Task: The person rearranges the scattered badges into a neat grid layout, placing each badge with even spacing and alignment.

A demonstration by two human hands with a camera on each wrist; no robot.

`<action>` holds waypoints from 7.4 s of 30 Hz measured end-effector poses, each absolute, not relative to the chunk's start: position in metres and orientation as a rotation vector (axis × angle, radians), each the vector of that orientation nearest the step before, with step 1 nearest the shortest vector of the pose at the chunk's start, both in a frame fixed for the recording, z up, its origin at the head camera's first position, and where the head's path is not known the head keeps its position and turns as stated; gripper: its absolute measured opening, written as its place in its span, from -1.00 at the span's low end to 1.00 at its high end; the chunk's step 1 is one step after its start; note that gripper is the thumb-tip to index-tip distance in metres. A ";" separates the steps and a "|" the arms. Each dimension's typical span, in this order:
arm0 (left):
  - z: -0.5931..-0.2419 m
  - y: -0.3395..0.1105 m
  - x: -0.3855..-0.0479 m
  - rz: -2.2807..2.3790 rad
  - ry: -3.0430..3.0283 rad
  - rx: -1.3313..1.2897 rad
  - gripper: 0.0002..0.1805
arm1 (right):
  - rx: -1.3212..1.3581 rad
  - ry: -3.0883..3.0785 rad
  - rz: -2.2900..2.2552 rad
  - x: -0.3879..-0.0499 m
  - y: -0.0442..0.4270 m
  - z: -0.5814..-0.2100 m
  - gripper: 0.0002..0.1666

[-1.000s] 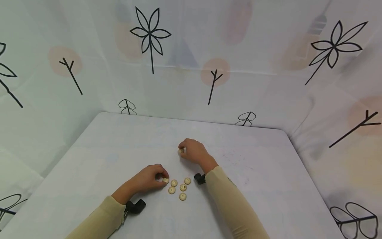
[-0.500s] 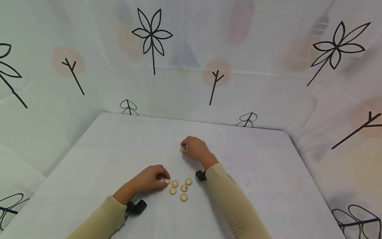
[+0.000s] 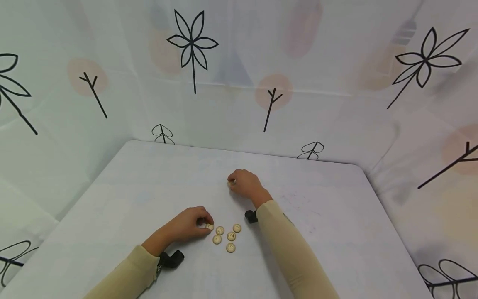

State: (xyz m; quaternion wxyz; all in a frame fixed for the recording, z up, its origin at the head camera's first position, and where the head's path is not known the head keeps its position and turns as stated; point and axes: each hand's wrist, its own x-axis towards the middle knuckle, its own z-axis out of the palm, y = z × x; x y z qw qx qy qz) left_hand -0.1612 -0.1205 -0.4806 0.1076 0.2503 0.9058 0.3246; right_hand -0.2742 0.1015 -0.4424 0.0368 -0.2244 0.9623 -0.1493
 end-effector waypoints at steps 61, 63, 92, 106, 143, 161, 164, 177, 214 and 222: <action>-0.483 -0.120 -0.163 0.948 2.656 0.715 -0.89 | -0.615 2.941 -0.476 -0.281 0.105 -0.453 -0.66; -0.482 -0.120 -0.163 0.949 2.655 0.713 -0.89 | -0.618 2.943 -0.490 -0.279 0.105 -0.452 -0.66; -0.483 -0.121 -0.163 0.964 2.646 0.737 -0.88 | -0.651 2.921 -0.595 -0.243 0.116 -0.459 -0.65; -0.488 -0.122 -0.165 0.953 2.651 0.733 -0.88 | -0.725 2.904 -0.610 -0.225 0.120 -0.459 -0.66; -0.481 -0.120 -0.163 0.939 2.656 0.727 -0.87 | -0.744 2.799 -0.613 -0.199 0.139 -0.458 -0.80; -0.481 -0.119 -0.162 0.941 2.640 0.706 -0.87 | -0.800 2.701 -0.557 -0.188 0.139 -0.456 -0.76; -0.481 -0.119 -0.162 0.937 2.646 0.710 -0.87 | -0.837 2.693 -0.563 -0.188 0.139 -0.455 -0.76; -0.481 -0.119 -0.162 0.944 2.655 0.719 -0.87 | -0.900 2.639 -0.560 -0.186 0.139 -0.459 -0.79; -0.483 -0.121 -0.162 0.962 2.655 0.756 -0.88 | -0.942 2.559 -0.594 -0.186 0.134 -0.460 -0.80; -0.482 -0.120 -0.162 0.957 2.650 0.715 -0.88 | -0.961 2.570 -0.616 -0.187 0.135 -0.459 -0.80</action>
